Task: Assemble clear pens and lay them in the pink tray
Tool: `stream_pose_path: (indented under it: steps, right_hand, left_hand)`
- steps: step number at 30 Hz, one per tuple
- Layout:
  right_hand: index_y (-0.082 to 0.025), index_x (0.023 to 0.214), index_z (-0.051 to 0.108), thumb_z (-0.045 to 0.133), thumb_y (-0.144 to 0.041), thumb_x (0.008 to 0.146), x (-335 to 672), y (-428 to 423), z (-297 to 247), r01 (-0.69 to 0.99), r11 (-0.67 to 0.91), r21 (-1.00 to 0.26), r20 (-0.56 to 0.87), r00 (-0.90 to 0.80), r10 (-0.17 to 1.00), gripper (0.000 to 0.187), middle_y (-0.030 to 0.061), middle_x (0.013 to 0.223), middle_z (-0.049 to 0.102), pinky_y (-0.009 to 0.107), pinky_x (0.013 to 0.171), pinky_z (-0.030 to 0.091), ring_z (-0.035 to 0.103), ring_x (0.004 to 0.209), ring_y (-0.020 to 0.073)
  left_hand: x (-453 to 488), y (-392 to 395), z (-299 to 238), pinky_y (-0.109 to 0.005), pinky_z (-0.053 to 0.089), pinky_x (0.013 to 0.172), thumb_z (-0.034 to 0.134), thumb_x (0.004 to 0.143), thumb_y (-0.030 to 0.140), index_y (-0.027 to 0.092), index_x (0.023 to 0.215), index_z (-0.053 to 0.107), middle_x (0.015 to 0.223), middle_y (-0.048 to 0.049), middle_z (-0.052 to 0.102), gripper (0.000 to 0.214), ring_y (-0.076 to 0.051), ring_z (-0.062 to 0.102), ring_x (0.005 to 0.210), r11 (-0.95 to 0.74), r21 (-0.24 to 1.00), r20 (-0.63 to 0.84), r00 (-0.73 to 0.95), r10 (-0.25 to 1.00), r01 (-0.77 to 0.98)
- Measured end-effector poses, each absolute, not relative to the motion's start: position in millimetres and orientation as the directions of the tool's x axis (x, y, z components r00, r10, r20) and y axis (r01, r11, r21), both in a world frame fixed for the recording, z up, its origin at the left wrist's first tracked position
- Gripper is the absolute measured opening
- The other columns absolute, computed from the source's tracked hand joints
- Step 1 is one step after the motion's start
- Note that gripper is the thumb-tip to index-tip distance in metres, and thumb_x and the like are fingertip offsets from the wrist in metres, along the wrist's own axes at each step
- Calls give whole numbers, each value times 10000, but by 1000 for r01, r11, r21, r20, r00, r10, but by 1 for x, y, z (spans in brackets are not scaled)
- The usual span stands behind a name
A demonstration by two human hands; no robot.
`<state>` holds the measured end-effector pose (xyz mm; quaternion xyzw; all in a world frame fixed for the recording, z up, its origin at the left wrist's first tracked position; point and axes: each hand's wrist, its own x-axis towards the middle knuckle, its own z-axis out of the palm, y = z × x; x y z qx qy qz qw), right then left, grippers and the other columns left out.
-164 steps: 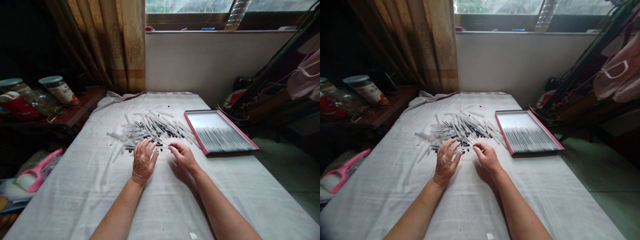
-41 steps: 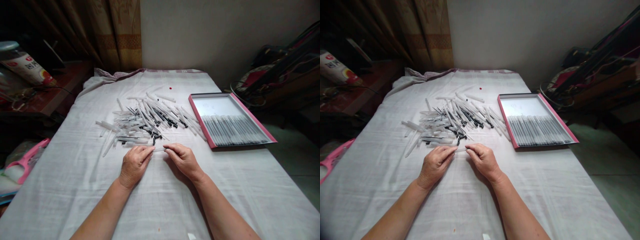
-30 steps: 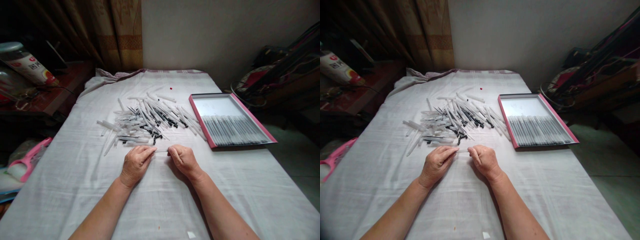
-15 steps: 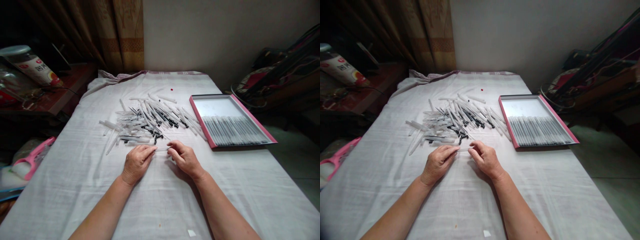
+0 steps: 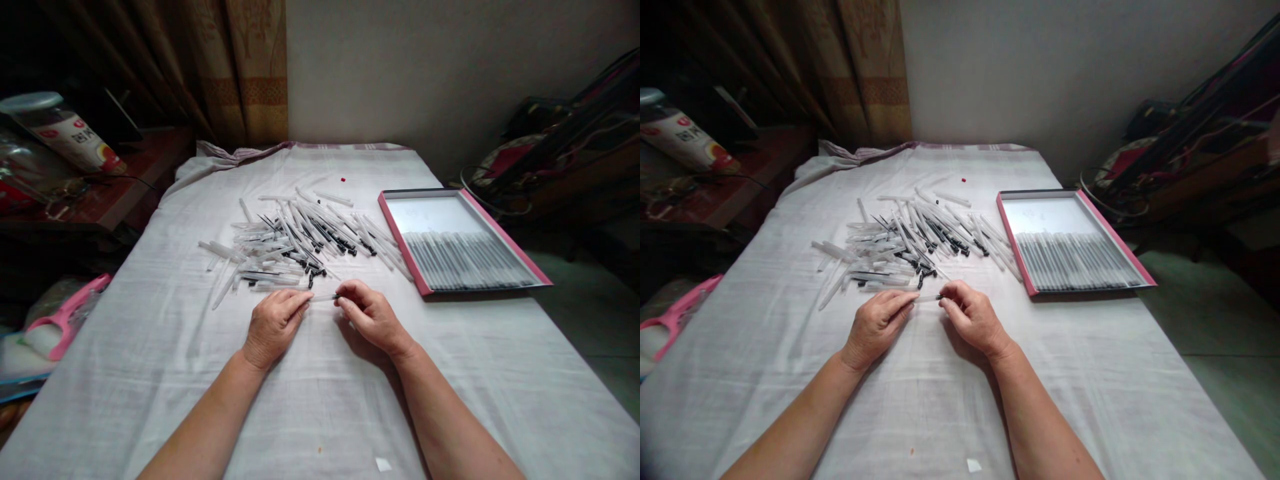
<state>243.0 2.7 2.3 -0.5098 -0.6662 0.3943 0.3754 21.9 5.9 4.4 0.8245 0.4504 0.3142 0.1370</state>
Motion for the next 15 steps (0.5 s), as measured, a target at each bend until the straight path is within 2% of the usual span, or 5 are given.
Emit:
stream_pose_path:
  steps: [2,4,9,13,15]
  right_hand:
    - [-204,883,578,503,-280,894,243,3,3,404,190,-895,114,-204,972,108,16,761,664,233,603,470,604,630,126]
    - [-205,821,573,473,-303,917,243,4,4,437,207,-875,127,-206,970,170,13,727,655,232,602,467,600,624,126]
    - [-199,1005,576,528,-278,873,243,3,8,466,220,-857,139,-202,969,161,15,784,666,232,577,464,596,592,121]
    - [-211,886,577,498,-262,884,243,3,10,513,284,-810,191,-228,955,94,17,753,654,256,675,476,616,687,144]
    - [-216,886,574,484,-290,904,243,3,10,528,268,-806,172,-225,959,118,17,744,652,255,655,472,608,666,142]
  left_hand:
    - [22,6,4,-300,532,811,540,923,239,227,1126,683,984,-55,722,248,-178,661,891,-556,509,392,399,829,657]
    - [22,6,4,-302,530,814,538,925,240,226,1129,680,987,-56,721,249,-179,659,893,-555,511,387,401,831,657]
    - [21,6,4,-294,531,808,536,925,240,232,1127,680,987,-55,722,248,-175,660,894,-550,515,388,393,833,657]
    - [22,6,6,-299,533,806,535,924,242,227,1116,685,977,-58,724,244,-180,664,895,-552,506,389,396,832,663]
    - [22,6,6,-303,534,802,535,925,241,222,1114,684,979,-59,725,241,-183,664,893,-553,507,389,397,831,661]
